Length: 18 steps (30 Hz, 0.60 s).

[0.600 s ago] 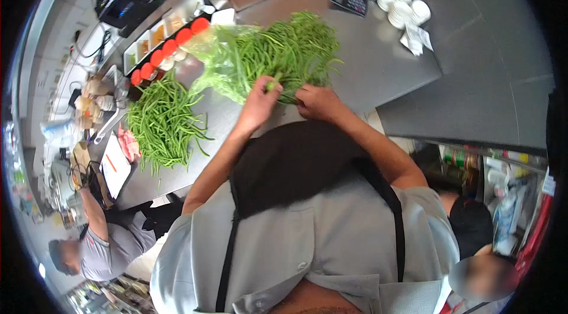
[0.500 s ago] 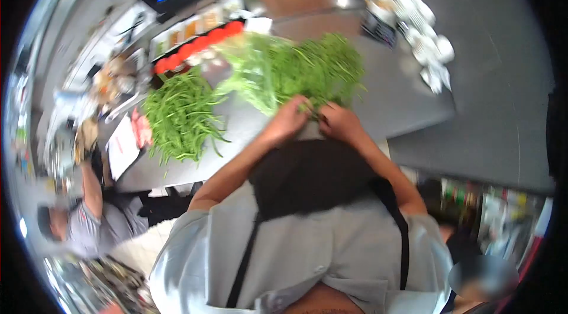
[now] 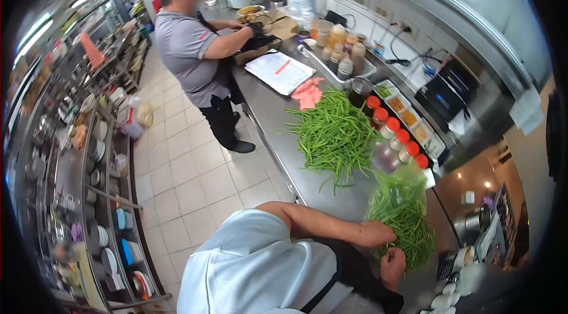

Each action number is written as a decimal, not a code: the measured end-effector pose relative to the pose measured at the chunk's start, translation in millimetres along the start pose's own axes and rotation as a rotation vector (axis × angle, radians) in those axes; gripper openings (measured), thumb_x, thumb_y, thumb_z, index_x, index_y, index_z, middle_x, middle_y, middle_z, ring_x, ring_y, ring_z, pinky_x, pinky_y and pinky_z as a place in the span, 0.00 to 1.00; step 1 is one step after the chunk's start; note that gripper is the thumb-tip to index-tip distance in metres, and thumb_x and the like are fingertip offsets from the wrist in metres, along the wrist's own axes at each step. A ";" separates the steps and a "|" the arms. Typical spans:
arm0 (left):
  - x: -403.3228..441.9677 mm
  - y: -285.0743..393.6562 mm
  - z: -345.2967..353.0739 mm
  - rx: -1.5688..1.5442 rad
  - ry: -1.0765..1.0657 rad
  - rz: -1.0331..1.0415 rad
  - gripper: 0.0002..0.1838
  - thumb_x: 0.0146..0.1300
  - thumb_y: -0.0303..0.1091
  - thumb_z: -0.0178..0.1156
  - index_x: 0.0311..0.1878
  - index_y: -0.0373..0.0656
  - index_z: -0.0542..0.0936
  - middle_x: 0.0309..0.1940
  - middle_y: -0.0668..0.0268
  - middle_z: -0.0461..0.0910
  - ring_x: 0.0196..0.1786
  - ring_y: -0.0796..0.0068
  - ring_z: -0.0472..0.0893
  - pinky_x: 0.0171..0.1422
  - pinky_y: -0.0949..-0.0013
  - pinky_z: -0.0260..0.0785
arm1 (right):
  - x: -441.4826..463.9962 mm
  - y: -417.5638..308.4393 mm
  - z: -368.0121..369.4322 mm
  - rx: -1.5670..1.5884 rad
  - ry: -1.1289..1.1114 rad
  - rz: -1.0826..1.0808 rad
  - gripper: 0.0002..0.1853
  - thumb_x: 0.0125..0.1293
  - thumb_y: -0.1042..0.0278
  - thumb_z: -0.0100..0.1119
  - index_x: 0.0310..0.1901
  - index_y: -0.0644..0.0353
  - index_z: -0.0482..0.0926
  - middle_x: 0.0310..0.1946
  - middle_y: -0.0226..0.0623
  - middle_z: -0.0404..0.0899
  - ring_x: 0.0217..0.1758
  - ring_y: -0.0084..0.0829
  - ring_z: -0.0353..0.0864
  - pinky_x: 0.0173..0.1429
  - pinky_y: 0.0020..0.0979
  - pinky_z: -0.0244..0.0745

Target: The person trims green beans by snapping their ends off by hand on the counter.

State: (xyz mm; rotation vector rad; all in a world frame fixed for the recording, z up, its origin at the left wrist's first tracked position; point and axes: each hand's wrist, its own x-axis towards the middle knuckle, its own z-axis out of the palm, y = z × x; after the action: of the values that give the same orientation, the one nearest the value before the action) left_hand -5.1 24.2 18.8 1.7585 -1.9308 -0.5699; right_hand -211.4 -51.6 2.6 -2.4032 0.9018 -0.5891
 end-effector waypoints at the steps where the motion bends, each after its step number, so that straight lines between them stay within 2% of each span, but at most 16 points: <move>1: -3.6 -4.0 -4.1 -0.024 0.026 -0.009 0.11 0.62 0.36 0.64 0.46 0.44 0.81 0.43 0.55 0.85 0.50 0.46 0.87 0.51 0.46 0.80 | 3.9 -4.3 0.5 -0.013 -0.015 -0.005 0.02 0.66 0.76 0.63 0.40 0.63 0.81 0.33 0.40 0.79 0.35 0.38 0.80 0.42 0.37 0.75; 4: -11.1 -5.7 -7.2 -0.169 0.097 -0.045 0.12 0.64 0.33 0.63 0.49 0.43 0.80 0.43 0.54 0.85 0.50 0.46 0.87 0.51 0.47 0.79 | 22.8 -20.0 2.4 0.480 -0.064 0.351 0.03 0.70 0.78 0.59 0.43 0.62 0.79 0.36 0.34 0.79 0.38 0.34 0.81 0.45 0.38 0.77; 6: -14.6 -3.5 -8.7 -0.332 0.157 -0.094 0.12 0.66 0.32 0.61 0.50 0.42 0.79 0.43 0.53 0.85 0.48 0.47 0.87 0.50 0.47 0.78 | 28.8 -7.4 -0.1 1.087 -0.074 0.527 0.04 0.73 0.76 0.57 0.46 0.60 0.80 0.39 0.29 0.79 0.37 0.26 0.78 0.40 0.30 0.73; 7: -13.1 -6.3 -1.0 -0.433 0.210 -0.078 0.11 0.68 0.32 0.60 0.51 0.42 0.78 0.41 0.55 0.84 0.46 0.52 0.87 0.48 0.50 0.77 | 30.5 -2.0 -0.6 1.392 -0.075 0.614 0.05 0.74 0.75 0.55 0.47 0.59 0.80 0.40 0.26 0.79 0.37 0.21 0.77 0.37 0.26 0.70; 9: -4.4 -13.7 15.0 -0.635 0.316 -0.040 0.10 0.73 0.32 0.59 0.53 0.41 0.77 0.38 0.59 0.83 0.41 0.61 0.85 0.44 0.56 0.76 | 35.9 -3.4 4.1 0.874 -0.045 0.457 0.07 0.76 0.72 0.55 0.52 0.59 0.79 0.41 0.26 0.79 0.35 0.19 0.75 0.36 0.24 0.70; 10: 0.3 -16.2 16.7 -0.816 0.281 -0.085 0.10 0.75 0.33 0.58 0.54 0.42 0.76 0.37 0.61 0.82 0.39 0.66 0.83 0.42 0.59 0.74 | 38.3 -8.6 5.2 0.615 -0.029 0.376 0.09 0.77 0.70 0.55 0.54 0.58 0.78 0.41 0.26 0.79 0.34 0.18 0.74 0.35 0.23 0.70; 12: 9.3 -20.1 19.7 -1.179 0.207 -0.177 0.10 0.78 0.35 0.58 0.55 0.43 0.75 0.34 0.67 0.79 0.37 0.76 0.78 0.39 0.66 0.71 | 33.4 -28.1 -4.8 0.762 -0.167 0.525 0.07 0.79 0.69 0.55 0.53 0.59 0.77 0.37 0.27 0.77 0.32 0.17 0.73 0.33 0.23 0.69; 13: 15.7 -23.2 27.3 -1.237 0.222 -0.169 0.10 0.79 0.35 0.57 0.56 0.43 0.74 0.34 0.69 0.78 0.37 0.78 0.76 0.39 0.68 0.69 | 32.1 -35.6 -8.3 0.836 -0.237 0.599 0.07 0.80 0.68 0.54 0.52 0.60 0.76 0.34 0.28 0.76 0.30 0.17 0.72 0.32 0.24 0.69; 16: 22.2 -31.2 34.3 -1.327 0.231 -0.192 0.09 0.80 0.35 0.57 0.57 0.44 0.73 0.33 0.72 0.77 0.37 0.82 0.74 0.37 0.72 0.67 | 19.8 16.8 14.3 0.858 -0.384 0.472 0.11 0.81 0.63 0.57 0.58 0.57 0.77 0.37 0.26 0.78 0.28 0.17 0.72 0.28 0.23 0.69; 18: 12.4 -16.5 15.7 -1.301 0.183 -0.274 0.09 0.80 0.35 0.57 0.56 0.44 0.74 0.33 0.71 0.77 0.37 0.81 0.74 0.37 0.71 0.67 | 17.0 17.6 22.9 0.924 -0.287 0.518 0.09 0.81 0.63 0.57 0.54 0.56 0.77 0.36 0.26 0.78 0.27 0.17 0.72 0.27 0.23 0.68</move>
State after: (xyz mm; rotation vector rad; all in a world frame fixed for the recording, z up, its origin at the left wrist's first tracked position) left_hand -2.0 10.3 -2.8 1.0844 -0.7514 -1.3009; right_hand -195.5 -68.1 -21.9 -1.3163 0.8252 -0.3294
